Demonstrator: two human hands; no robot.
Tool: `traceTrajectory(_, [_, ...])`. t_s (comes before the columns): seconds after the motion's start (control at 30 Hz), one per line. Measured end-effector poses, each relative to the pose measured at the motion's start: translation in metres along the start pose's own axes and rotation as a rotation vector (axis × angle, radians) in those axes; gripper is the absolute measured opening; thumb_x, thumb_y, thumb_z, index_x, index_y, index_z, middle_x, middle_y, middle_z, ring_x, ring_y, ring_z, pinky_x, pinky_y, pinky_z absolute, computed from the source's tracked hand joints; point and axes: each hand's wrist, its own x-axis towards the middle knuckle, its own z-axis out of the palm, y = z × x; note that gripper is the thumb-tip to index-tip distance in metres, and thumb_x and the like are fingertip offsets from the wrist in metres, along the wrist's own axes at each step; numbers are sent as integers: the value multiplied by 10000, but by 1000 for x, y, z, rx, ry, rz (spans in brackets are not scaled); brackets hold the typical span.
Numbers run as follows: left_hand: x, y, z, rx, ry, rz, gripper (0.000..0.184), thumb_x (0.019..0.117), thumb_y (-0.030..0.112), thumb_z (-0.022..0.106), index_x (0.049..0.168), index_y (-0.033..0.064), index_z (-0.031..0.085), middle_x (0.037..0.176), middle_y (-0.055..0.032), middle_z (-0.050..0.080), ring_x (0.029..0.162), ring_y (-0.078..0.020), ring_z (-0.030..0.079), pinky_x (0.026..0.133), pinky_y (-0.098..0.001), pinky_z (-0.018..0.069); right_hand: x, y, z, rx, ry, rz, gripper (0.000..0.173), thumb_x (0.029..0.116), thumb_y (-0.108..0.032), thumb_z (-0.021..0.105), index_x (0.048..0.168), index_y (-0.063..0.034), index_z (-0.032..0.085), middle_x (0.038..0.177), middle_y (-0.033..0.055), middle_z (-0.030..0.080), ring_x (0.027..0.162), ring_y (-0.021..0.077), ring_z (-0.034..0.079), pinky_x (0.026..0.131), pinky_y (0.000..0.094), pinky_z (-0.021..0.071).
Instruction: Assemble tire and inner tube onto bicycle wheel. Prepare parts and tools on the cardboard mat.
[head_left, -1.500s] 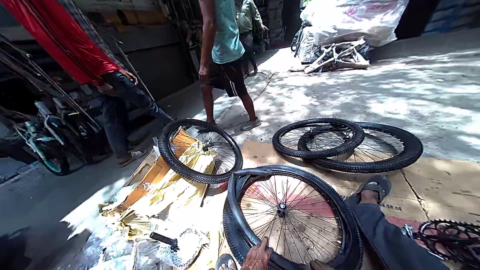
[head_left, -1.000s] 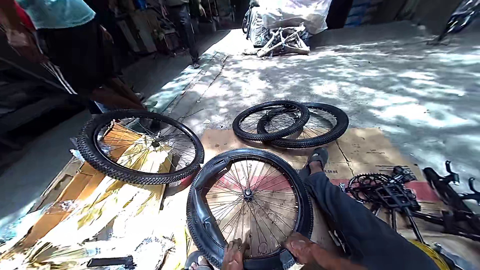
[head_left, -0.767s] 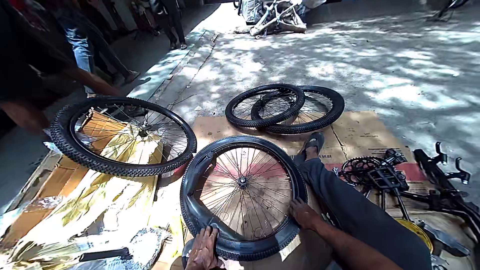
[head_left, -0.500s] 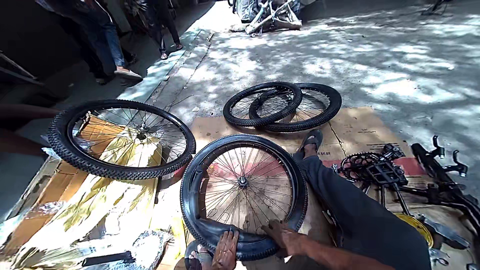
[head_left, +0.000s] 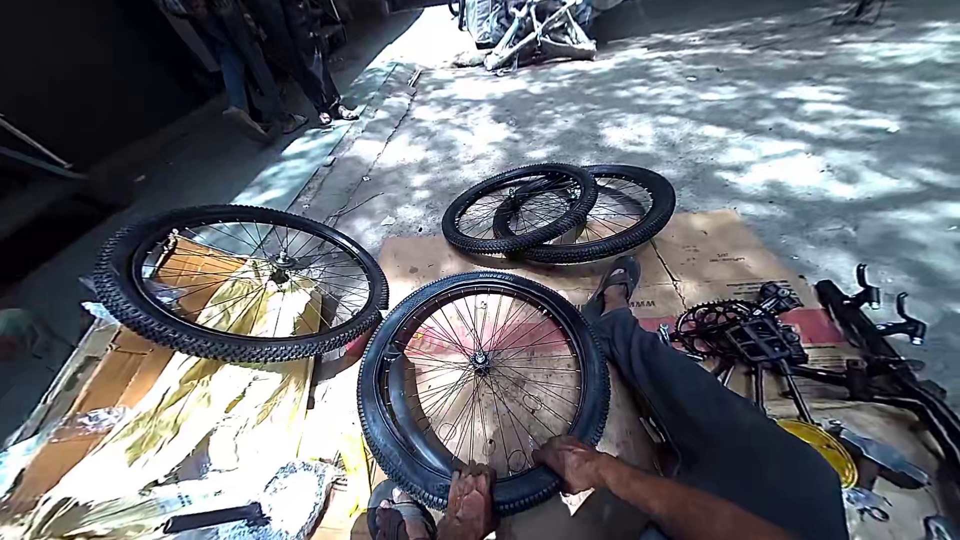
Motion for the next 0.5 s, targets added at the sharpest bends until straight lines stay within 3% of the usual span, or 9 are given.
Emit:
traceTrajectory(0.1, [10, 8, 15, -38, 49, 22, 672, 805, 303, 778, 1433, 171, 577, 1551, -181, 466, 1440, -417, 394, 1105, -645, 358, -3, 1, 3, -7, 45, -22, 853, 688, -256, 927, 1419, -74, 528, 1322, 249, 579, 1256, 453, 546, 1030, 600, 469])
traceTrajectory(0.17, [19, 13, 17, 10, 8, -6, 606, 789, 301, 765, 1361, 155, 627, 1476, -160, 547, 1410, -401, 434, 1096, -644, 363, -2, -5, 8, -33, 28, -39, 1023, 648, -307, 954, 1524, -145, 450, 1406, 250, 515, 1319, 459, 486, 1060, 617, 436])
traceTrajectory(0.2, [23, 12, 17, 23, -13, -13, 603, 768, 329, 781, 1328, 151, 645, 1429, -144, 588, 1391, -386, 459, 1095, -633, 368, -2, -8, 9, -43, 15, -44, 1001, 668, -246, 937, 1538, -178, 448, 1441, 246, 497, 1341, 460, 470, 1070, 627, 425])
traceTrajectory(0.27, [22, 7, 17, -2, 12, 15, 666, 742, 382, 805, 1344, 153, 636, 1455, -161, 555, 1401, -388, 441, 1105, -625, 361, -2, -6, 14, -78, -37, -12, 860, 817, -57, 769, 1572, -289, 429, 1529, 237, 452, 1394, 471, 430, 1105, 658, 373])
traceTrajectory(0.3, [17, 4, 16, -38, 69, 45, 716, 730, 397, 825, 1377, 174, 613, 1496, -175, 509, 1420, -397, 415, 1116, -625, 354, -3, 0, 16, -113, -60, 10, 837, 870, -31, 703, 1579, -361, 405, 1568, 213, 430, 1420, 470, 411, 1113, 670, 357])
traceTrajectory(0.37, [8, -11, 7, -68, 208, 103, 825, 700, 441, 860, 1433, 203, 567, 1514, -166, 490, 1419, -387, 424, 1127, -604, 357, -8, 16, 13, -153, -43, 11, 768, 910, -14, 648, 1546, -396, 446, 1553, 194, 458, 1395, 476, 433, 1091, 698, 354])
traceTrajectory(0.5, [-13, -78, -19, -42, 240, -23, 1044, 681, 699, 790, 1497, 118, 497, 1510, -157, 515, 1408, -369, 455, 1133, -558, 380, -23, 56, 0, -166, -8, 121, 664, 977, -22, 529, 1481, -454, 523, 1503, 154, 524, 1402, 420, 449, 1126, 693, 304])
